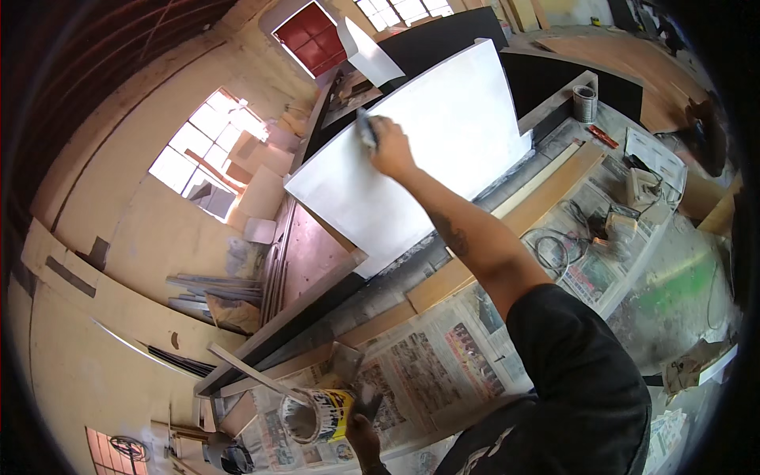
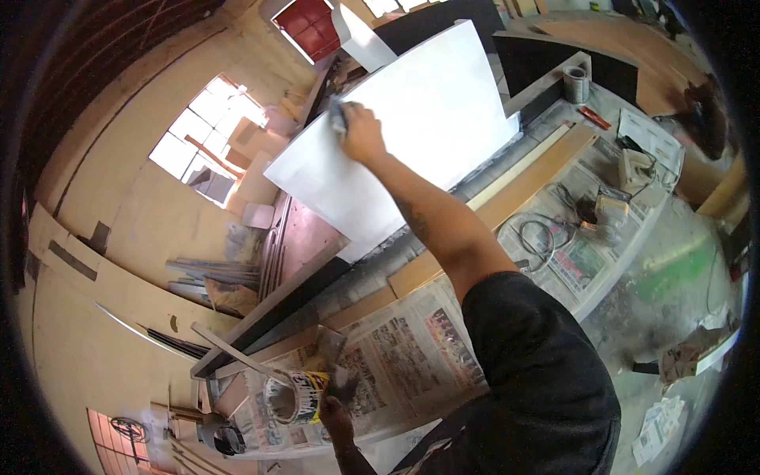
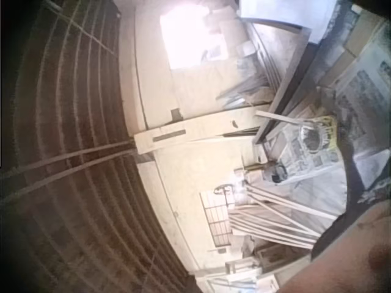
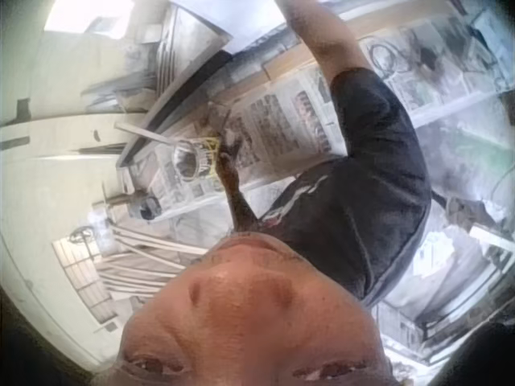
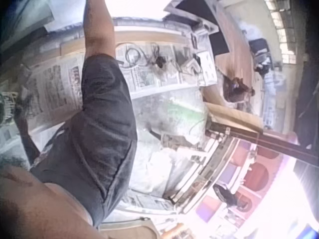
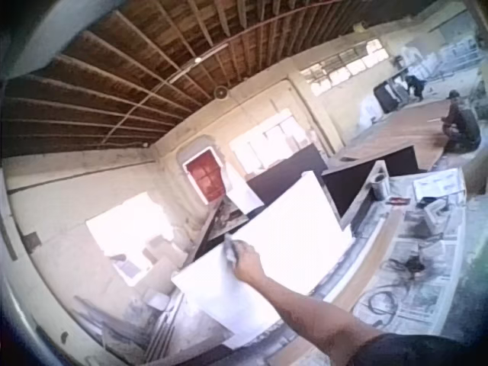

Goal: The person sands the edges of a white wooden furniture component by hand using sandpaper, then applies a light-colored putty to the surface using a scraper after stirring the putty in a bucket with a wooden stick.

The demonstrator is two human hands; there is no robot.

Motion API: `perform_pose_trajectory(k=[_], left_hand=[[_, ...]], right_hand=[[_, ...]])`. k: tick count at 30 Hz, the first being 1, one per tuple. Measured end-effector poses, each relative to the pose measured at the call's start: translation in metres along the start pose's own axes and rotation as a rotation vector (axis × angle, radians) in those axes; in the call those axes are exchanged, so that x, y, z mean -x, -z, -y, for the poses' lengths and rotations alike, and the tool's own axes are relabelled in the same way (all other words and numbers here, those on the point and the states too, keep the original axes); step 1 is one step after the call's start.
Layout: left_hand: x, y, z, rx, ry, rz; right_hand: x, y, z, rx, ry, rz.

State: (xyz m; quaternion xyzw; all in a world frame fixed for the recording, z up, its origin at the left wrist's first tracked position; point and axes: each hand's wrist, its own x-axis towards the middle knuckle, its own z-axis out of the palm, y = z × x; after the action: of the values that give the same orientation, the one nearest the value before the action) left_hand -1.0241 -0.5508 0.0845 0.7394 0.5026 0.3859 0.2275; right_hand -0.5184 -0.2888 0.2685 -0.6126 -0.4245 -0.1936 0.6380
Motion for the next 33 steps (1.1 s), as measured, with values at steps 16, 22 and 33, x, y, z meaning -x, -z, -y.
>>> perform_pose_trajectory(k=[16,22,33], left_hand=[[-0.090,-0.025,-0.110,0.343,-0.011,0.121],[-0.058,0.011,-0.052,-0.168,-0.407,-0.263],[-0.032,0.011,-0.055,1.313,0.635,-0.077]], right_hand=[[0.232,0.173,0.087,-0.700,0.244,1.357],[0.080,0.097,-0.063,0.014,0.403,0.521],[-0.006,0.036,0.054,0.693,0.359,0.720]])
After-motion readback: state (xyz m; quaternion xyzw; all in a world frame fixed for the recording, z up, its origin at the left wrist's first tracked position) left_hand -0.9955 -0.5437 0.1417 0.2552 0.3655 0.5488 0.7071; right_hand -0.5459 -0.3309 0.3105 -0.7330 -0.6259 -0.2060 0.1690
